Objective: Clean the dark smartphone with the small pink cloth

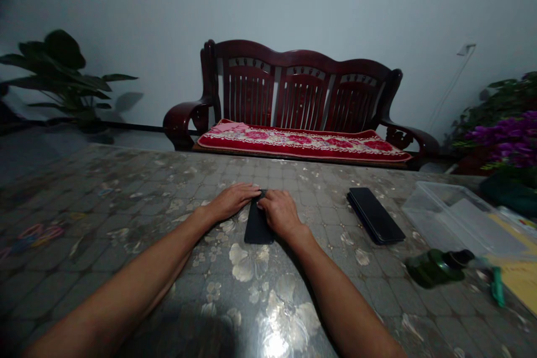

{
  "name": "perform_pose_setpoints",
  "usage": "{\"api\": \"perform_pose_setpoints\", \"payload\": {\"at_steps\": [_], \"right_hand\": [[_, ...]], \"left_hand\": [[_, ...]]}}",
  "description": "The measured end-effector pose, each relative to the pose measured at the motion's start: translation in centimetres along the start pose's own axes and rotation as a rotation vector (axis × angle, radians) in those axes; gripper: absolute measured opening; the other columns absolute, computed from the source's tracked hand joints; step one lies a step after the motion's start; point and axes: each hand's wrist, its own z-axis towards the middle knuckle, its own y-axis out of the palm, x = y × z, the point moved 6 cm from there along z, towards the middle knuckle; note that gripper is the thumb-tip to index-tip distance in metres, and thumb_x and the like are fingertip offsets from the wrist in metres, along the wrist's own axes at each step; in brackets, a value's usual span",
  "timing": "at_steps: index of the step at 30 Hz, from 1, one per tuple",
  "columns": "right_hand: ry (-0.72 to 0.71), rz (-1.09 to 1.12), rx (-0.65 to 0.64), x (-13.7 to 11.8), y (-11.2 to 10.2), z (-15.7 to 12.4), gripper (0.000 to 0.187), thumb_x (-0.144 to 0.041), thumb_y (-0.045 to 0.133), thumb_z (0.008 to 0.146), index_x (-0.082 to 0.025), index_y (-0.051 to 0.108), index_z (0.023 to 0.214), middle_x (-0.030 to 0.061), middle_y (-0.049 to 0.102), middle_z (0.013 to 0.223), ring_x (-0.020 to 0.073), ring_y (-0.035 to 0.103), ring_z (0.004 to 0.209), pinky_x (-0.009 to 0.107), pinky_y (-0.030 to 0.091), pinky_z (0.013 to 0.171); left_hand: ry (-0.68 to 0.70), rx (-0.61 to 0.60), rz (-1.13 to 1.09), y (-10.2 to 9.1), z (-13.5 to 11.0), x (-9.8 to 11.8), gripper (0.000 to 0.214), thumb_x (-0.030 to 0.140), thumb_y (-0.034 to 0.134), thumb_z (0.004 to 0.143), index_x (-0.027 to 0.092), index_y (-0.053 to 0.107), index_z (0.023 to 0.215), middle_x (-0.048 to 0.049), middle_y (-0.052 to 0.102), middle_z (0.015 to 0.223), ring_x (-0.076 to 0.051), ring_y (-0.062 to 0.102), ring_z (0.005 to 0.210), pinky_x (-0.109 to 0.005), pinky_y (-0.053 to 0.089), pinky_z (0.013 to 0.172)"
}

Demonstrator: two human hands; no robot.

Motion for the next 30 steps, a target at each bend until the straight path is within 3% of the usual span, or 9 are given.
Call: {"api": "perform_pose_setpoints", "payload": {"at_steps": [7,16,27,30], "right_hand": [[-0.185,0.085,-0.015,-1.6,-0.6,-1.0,0.019,-0.014,0.057,0.092,-0.02,0.074,0.098,0.0062,0.066,0.09,0.0202,0.055,0.086,0.032,0.03,0.073],[0.015,0.034,0.018,-0.4,0.1,0.4,0.02,-0.019,0.054,0.099,-0.02,0.074,0.099,0.0071,0.067,0.094,0.0198,0.057,0.09,0.031,0.031,0.077],[-0.203,0.105,-0.034,-2.0,-0.3,-0.9,0.022,-0.013,0.056,0.091,-0.021,0.075,0.099,0.0057,0.066,0.088,0.0203,0.055,0.088,0.032,0.031,0.075],[-0.188,0.126,-0.017,-1.6,-0.5,-0.9,0.022,-0.013,0.056,0.091,-0.021,0.075,0.1,0.0059,0.067,0.09,0.02,0.056,0.088,0.032,0.031,0.076]], "left_hand": [[-0.026,-0.036,0.024,-0.1,-0.1,0.2,0.034,0.032,0.044,0.104,0.024,0.065,0.129,-0.007,0.063,0.139,-0.024,0.055,0.132,-0.044,0.038,0.116],[-0.026,-0.056,0.007,0.1,-0.1,0.1,0.036,0.036,0.042,0.105,0.024,0.063,0.132,-0.0059,0.061,0.142,-0.022,0.055,0.132,-0.044,0.034,0.118],[-0.039,-0.027,0.013,0.4,-0.2,-0.3,0.036,0.037,0.045,0.104,0.024,0.063,0.132,-0.0064,0.063,0.139,-0.023,0.054,0.132,-0.043,0.036,0.116],[-0.045,-0.024,0.005,0.4,-0.2,-0.3,0.036,0.036,0.045,0.104,0.024,0.062,0.133,-0.0059,0.062,0.14,-0.022,0.055,0.132,-0.043,0.035,0.117]]}}
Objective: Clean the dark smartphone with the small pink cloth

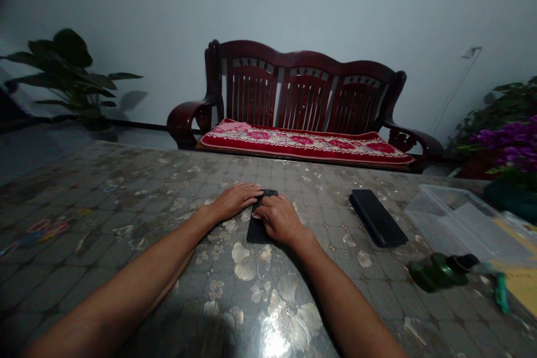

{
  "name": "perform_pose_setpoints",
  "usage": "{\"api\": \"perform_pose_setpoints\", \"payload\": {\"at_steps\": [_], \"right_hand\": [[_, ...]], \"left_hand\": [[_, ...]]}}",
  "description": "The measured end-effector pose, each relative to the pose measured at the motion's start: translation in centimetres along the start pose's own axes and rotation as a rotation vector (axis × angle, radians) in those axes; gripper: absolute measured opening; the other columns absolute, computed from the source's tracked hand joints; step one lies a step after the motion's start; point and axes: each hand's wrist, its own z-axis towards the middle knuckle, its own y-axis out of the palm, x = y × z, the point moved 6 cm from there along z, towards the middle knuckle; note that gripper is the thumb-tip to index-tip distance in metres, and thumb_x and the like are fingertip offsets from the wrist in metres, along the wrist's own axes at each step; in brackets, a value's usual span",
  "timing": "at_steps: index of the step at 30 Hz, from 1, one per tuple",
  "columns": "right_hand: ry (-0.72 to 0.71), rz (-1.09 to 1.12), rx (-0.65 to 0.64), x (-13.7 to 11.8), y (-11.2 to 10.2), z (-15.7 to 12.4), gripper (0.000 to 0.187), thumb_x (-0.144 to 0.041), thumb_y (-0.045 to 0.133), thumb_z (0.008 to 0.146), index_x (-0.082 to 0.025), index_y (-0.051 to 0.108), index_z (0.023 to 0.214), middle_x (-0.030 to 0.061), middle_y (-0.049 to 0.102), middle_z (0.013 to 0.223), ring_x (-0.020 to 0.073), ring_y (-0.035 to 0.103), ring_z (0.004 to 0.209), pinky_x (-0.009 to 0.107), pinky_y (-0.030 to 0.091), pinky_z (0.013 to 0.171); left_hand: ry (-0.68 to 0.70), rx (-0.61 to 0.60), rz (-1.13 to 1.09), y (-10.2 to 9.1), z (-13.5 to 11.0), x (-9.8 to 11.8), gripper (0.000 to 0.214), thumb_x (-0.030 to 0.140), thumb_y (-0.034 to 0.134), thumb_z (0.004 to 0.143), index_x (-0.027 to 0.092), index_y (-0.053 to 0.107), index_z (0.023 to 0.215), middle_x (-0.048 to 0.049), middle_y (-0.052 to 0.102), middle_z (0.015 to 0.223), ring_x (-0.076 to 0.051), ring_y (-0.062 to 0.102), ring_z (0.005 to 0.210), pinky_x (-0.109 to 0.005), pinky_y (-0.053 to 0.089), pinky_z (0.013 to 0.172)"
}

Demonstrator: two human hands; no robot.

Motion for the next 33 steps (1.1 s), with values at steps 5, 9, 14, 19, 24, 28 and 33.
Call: {"api": "perform_pose_setpoints", "payload": {"at_steps": [5,9,14,19,24,28,33], "right_hand": [[0.175,-0.044,0.074,1.5,0.0,0.5,0.021,-0.017,0.054,0.097,-0.021,0.074,0.101,0.0063,0.068,0.096,0.0196,0.057,0.09,0.032,0.031,0.077],[0.158,-0.065,0.045,1.5,0.5,0.7,0.02,-0.017,0.055,0.096,-0.021,0.075,0.1,0.0065,0.068,0.098,0.0197,0.057,0.091,0.032,0.031,0.077],[0.056,-0.066,0.016,0.3,0.2,0.2,0.02,-0.015,0.055,0.093,-0.02,0.075,0.097,0.0066,0.066,0.092,0.0201,0.055,0.087,0.033,0.03,0.074],[-0.049,0.001,-0.013,-0.9,0.0,-0.5,0.022,-0.015,0.055,0.092,-0.022,0.075,0.1,0.0047,0.065,0.086,0.0197,0.054,0.085,0.033,0.031,0.075],[0.069,0.017,0.043,0.0,-0.3,-0.4,0.024,-0.015,0.054,0.095,-0.023,0.075,0.101,0.0051,0.068,0.092,0.0196,0.056,0.088,0.033,0.032,0.077],[0.234,-0.026,0.114,1.4,-0.6,-0.3,0.023,-0.019,0.053,0.098,-0.022,0.075,0.102,0.0065,0.069,0.095,0.0202,0.057,0.089,0.032,0.033,0.079],[0.203,-0.046,0.049,1.4,-0.2,-0.3,0.022,-0.017,0.054,0.097,-0.022,0.076,0.101,0.0072,0.069,0.096,0.0206,0.057,0.09,0.033,0.033,0.079]], "left_hand": [[0.007,-0.004,-0.005,-0.1,0.0,0.3,0.034,0.034,0.047,0.103,0.026,0.063,0.131,-0.0052,0.062,0.14,-0.021,0.055,0.132,-0.042,0.035,0.117],[0.001,-0.008,-0.016,-0.2,0.0,0.3,0.035,0.035,0.046,0.104,0.026,0.062,0.132,-0.0049,0.062,0.141,-0.021,0.055,0.132,-0.041,0.035,0.117],[-0.025,-0.005,-0.015,-0.1,0.0,0.0,0.036,0.037,0.046,0.103,0.025,0.063,0.132,-0.0059,0.062,0.14,-0.022,0.055,0.132,-0.042,0.034,0.117],[-0.006,0.023,-0.024,-0.1,0.0,0.1,0.036,0.036,0.046,0.103,0.024,0.063,0.132,-0.0069,0.062,0.14,-0.021,0.055,0.132,-0.041,0.035,0.117],[-0.001,0.026,-0.024,-0.1,-0.1,0.2,0.035,0.034,0.046,0.104,0.024,0.064,0.131,-0.007,0.063,0.139,-0.021,0.057,0.13,-0.042,0.037,0.116],[0.006,0.038,-0.014,-0.1,0.0,0.3,0.034,0.034,0.046,0.104,0.025,0.065,0.13,-0.0062,0.063,0.139,-0.021,0.057,0.131,-0.043,0.036,0.117],[-0.004,0.033,-0.016,0.0,0.0,0.1,0.034,0.035,0.046,0.103,0.026,0.064,0.131,-0.0055,0.063,0.139,-0.021,0.056,0.132,-0.043,0.035,0.118]]}}
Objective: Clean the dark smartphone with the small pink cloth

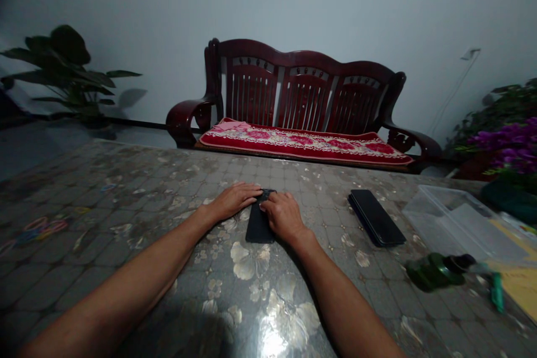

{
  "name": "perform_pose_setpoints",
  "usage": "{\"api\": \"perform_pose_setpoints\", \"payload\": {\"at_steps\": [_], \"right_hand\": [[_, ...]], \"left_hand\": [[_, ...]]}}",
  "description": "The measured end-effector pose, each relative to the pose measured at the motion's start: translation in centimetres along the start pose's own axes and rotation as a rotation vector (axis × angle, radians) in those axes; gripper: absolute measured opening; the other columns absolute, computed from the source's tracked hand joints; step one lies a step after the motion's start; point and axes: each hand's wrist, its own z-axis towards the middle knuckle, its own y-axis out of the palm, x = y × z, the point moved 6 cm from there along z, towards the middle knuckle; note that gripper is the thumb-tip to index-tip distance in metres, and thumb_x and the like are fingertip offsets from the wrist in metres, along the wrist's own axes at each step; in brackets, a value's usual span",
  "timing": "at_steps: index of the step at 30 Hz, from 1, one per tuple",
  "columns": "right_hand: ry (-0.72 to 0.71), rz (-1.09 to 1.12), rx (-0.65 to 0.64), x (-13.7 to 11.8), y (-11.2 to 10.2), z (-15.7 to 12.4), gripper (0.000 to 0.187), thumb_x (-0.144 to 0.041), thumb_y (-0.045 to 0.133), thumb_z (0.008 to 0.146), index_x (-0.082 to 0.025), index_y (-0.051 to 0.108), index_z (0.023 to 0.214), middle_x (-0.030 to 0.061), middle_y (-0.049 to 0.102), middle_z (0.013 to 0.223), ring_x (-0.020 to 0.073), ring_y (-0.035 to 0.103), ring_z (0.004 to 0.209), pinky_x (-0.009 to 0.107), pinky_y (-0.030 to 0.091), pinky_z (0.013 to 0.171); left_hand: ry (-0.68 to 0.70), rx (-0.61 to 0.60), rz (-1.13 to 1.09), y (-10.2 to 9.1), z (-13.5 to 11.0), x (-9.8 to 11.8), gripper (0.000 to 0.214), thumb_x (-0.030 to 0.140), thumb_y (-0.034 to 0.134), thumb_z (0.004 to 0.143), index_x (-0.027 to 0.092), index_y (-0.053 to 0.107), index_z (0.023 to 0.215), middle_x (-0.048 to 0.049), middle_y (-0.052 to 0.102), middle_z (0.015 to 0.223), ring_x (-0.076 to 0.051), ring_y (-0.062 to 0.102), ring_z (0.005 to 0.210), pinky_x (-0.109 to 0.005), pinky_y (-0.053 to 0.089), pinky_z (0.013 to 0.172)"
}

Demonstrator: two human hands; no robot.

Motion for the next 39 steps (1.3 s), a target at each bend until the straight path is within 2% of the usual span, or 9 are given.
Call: {"api": "perform_pose_setpoints", "payload": {"at_steps": [4,12,14,18,21,28,34,39], "right_hand": [[-0.038,0.021,-0.013,-0.4,-0.2,-0.3,0.021,-0.016,0.055,0.095,-0.021,0.076,0.097,0.0069,0.068,0.092,0.0202,0.056,0.088,0.033,0.032,0.077],[-0.219,0.105,-0.03,-1.1,0.2,-1.0,0.02,-0.011,0.057,0.087,-0.02,0.075,0.092,0.004,0.067,0.085,0.0187,0.057,0.084,0.032,0.032,0.077],[-0.195,0.097,-0.009,-0.7,0.0,-0.9,0.021,-0.011,0.057,0.088,-0.021,0.075,0.093,0.0043,0.067,0.086,0.0188,0.058,0.085,0.032,0.032,0.077],[0.008,0.018,0.099,1.1,-0.7,-0.7,0.023,-0.013,0.053,0.094,-0.02,0.074,0.101,0.0065,0.068,0.091,0.0193,0.057,0.086,0.032,0.032,0.079],[0.09,-0.022,0.103,2.1,-0.5,-0.7,0.022,-0.017,0.054,0.096,-0.021,0.075,0.1,0.0066,0.068,0.091,0.0195,0.057,0.085,0.033,0.031,0.078],[0.02,-0.002,0.08,1.7,-0.1,-1.0,0.022,-0.009,0.057,0.084,-0.019,0.076,0.091,0.006,0.069,0.086,0.0191,0.058,0.083,0.033,0.03,0.076],[-0.078,0.081,0.036,1.0,-0.1,-1.2,0.018,-0.009,0.06,0.078,-0.02,0.075,0.081,0.0028,0.068,0.078,0.018,0.059,0.079,0.032,0.031,0.077],[0.018,0.07,0.186,2.1,-0.3,-1.3,0.018,-0.014,0.059,0.086,-0.02,0.075,0.089,0.0034,0.067,0.08,0.0173,0.057,0.077,0.032,0.031,0.075]], "left_hand": [[0.002,-0.002,0.003,-0.1,0.0,0.1,0.034,0.035,0.046,0.103,0.026,0.064,0.131,-0.0061,0.063,0.138,-0.021,0.057,0.13,-0.042,0.036,0.117],[-0.012,-0.045,0.022,-0.5,0.0,0.5,0.035,0.033,0.046,0.104,0.025,0.063,0.132,-0.0081,0.062,0.139,-0.022,0.056,0.131,-0.044,0.035,0.117],[-0.029,-0.056,0.025,-0.4,0.0,0.5,0.035,0.033,0.046,0.104,0.025,0.063,0.133,-0.0082,0.062,0.14,-0.023,0.056,0.132,-0.046,0.035,0.117],[-0.039,-0.05,0.036,-0.3,0.0,0.3,0.034,0.033,0.046,0.104,0.026,0.063,0.133,-0.0074,0.061,0.141,-0.022,0.056,0.132,-0.045,0.034,0.117],[-0.021,-0.044,0.042,-0.3,0.0,0.4,0.034,0.033,0.046,0.104,0.026,0.063,0.133,-0.0068,0.062,0.141,-0.021,0.056,0.132,-0.043,0.034,0.117],[-0.028,-0.04,0.054,-0.6,0.1,0.7,0.033,0.033,0.046,0.103,0.027,0.064,0.13,-0.0052,0.062,0.14,-0.021,0.057,0.13,-0.043,0.035,0.117],[-0.06,-0.045,0.078,-0.6,0.0,0.7,0.033,0.031,0.048,0.102,0.028,0.064,0.13,-0.0045,0.062,0.14,-0.021,0.057,0.13,-0.043,0.036,0.116],[-0.091,-0.058,0.092,-0.9,0.0,0.8,0.032,0.028,0.05,0.102,0.027,0.065,0.129,-0.0044,0.062,0.14,-0.022,0.058,0.129,-0.046,0.034,0.117]]}}
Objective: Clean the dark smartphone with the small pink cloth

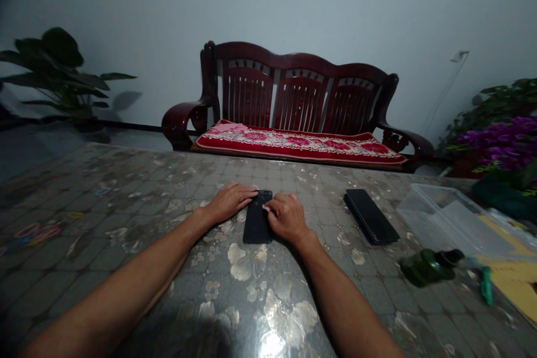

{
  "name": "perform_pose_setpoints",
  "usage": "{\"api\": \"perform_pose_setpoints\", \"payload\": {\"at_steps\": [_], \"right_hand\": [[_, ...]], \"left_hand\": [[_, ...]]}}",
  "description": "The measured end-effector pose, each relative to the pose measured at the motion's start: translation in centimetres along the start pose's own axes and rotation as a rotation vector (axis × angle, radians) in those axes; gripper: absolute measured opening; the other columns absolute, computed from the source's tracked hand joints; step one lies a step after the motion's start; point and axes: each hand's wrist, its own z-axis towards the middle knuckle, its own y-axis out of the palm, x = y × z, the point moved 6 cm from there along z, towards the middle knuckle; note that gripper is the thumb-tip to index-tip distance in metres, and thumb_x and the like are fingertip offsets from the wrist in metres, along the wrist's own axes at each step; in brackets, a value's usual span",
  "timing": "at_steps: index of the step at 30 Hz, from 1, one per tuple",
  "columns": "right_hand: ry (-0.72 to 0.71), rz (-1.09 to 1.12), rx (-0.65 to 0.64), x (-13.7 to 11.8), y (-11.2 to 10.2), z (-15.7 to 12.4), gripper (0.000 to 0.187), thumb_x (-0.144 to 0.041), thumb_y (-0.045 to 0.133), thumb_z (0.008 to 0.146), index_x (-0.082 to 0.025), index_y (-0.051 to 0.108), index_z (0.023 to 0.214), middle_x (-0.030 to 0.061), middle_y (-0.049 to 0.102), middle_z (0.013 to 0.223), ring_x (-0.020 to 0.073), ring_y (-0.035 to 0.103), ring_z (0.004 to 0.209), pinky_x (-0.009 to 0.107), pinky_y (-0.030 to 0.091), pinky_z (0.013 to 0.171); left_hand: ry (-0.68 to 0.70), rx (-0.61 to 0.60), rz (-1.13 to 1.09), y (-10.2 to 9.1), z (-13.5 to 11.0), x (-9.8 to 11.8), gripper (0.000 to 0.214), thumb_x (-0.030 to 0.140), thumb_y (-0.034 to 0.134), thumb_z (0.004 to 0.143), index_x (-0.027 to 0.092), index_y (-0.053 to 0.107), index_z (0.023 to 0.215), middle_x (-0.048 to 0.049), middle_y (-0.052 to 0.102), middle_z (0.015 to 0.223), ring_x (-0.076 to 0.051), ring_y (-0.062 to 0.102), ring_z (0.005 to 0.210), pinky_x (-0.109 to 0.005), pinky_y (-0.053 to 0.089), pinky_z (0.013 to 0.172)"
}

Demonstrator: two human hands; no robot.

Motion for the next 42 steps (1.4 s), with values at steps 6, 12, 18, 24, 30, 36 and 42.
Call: {"api": "perform_pose_setpoints", "payload": {"at_steps": [6,12,18,24,30,36,42], "right_hand": [[0.051,-0.06,0.02,1.1,0.2,0.0,0.018,-0.018,0.058,0.093,-0.022,0.075,0.098,0.0039,0.067,0.085,0.0174,0.057,0.08,0.031,0.031,0.076],[-0.029,-0.064,-0.064,0.3,0.3,0.0,0.016,-0.014,0.06,0.085,-0.019,0.075,0.086,0.0043,0.067,0.08,0.018,0.057,0.079,0.033,0.03,0.076],[-0.149,0.003,-0.143,-1.1,0.4,-0.1,0.012,-0.012,0.06,0.074,-0.018,0.071,0.073,0.0025,0.065,0.072,0.0173,0.054,0.071,0.033,0.031,0.074],[-0.08,-0.021,-0.009,-1.1,-0.4,0.3,0.022,-0.012,0.056,0.088,-0.019,0.074,0.097,0.0053,0.067,0.085,0.0179,0.057,0.079,0.032,0.03,0.074],[-0.052,-0.072,-0.086,-0.8,0.2,0.2,0.021,-0.012,0.056,0.092,-0.02,0.075,0.096,0.0054,0.067,0.087,0.0181,0.057,0.082,0.032,0.029,0.075],[-0.192,0.003,-0.191,-2.7,0.4,-0.1,0.014,-0.014,0.061,0.087,-0.019,0.074,0.087,0.003,0.066,0.081,0.0174,0.056,0.078,0.033,0.032,0.076],[-0.15,0.032,-0.114,-2.9,0.4,0.3,0.017,-0.019,0.057,0.096,-0.021,0.074,0.096,0.0041,0.067,0.088,0.0175,0.056,0.081,0.032,0.032,0.075]], "left_hand": [[0.011,0.021,0.02,-0.4,-0.2,0.3,0.031,0.029,0.048,0.102,0.028,0.066,0.127,-0.0042,0.063,0.138,-0.021,0.059,0.128,-0.045,0.034,0.117],[0.016,0.018,0.022,-0.3,-0.3,0.2,0.033,0.031,0.045,0.103,0.027,0.065,0.128,-0.0052,0.063,0.139,-0.021,0.059,0.128,-0.045,0.034,0.116],[0.023,0.04,0.033,-0.1,-0.3,0.1,0.033,0.032,0.045,0.103,0.028,0.065,0.129,-0.0049,0.063,0.139,-0.02,0.059,0.128,-0.044,0.035,0.116],[0.013,0.044,0.033,-0.1,-0.3,0.1,0.031,0.03,0.049,0.102,0.028,0.066,0.128,-0.0047,0.064,0.138,-0.021,0.059,0.127,-0.043,0.037,0.115],[0.038,0.058,0.038,-0.3,-0.4,0.2,0.032,0.031,0.047,0.103,0.028,0.066,0.128,-0.005,0.064,0.138,-0.02,0.06,0.127,-0.042,0.037,0.116],[0.024,0.039,0.013,-0.2,-0.4,0.1,0.034,0.032,0.044,0.103,0.028,0.065,0.129,-0.0054,0.063,0.139,-0.021,0.059,0.128,-0.045,0.036,0.116],[0.013,0.039,0.006,-0.1,-0.4,0.0,0.033,0.032,0.045,0.103,0.028,0.065,0.129,-0.0048,0.063,0.139,-0.021,0.058,0.129,-0.044,0.036,0.116]]}}
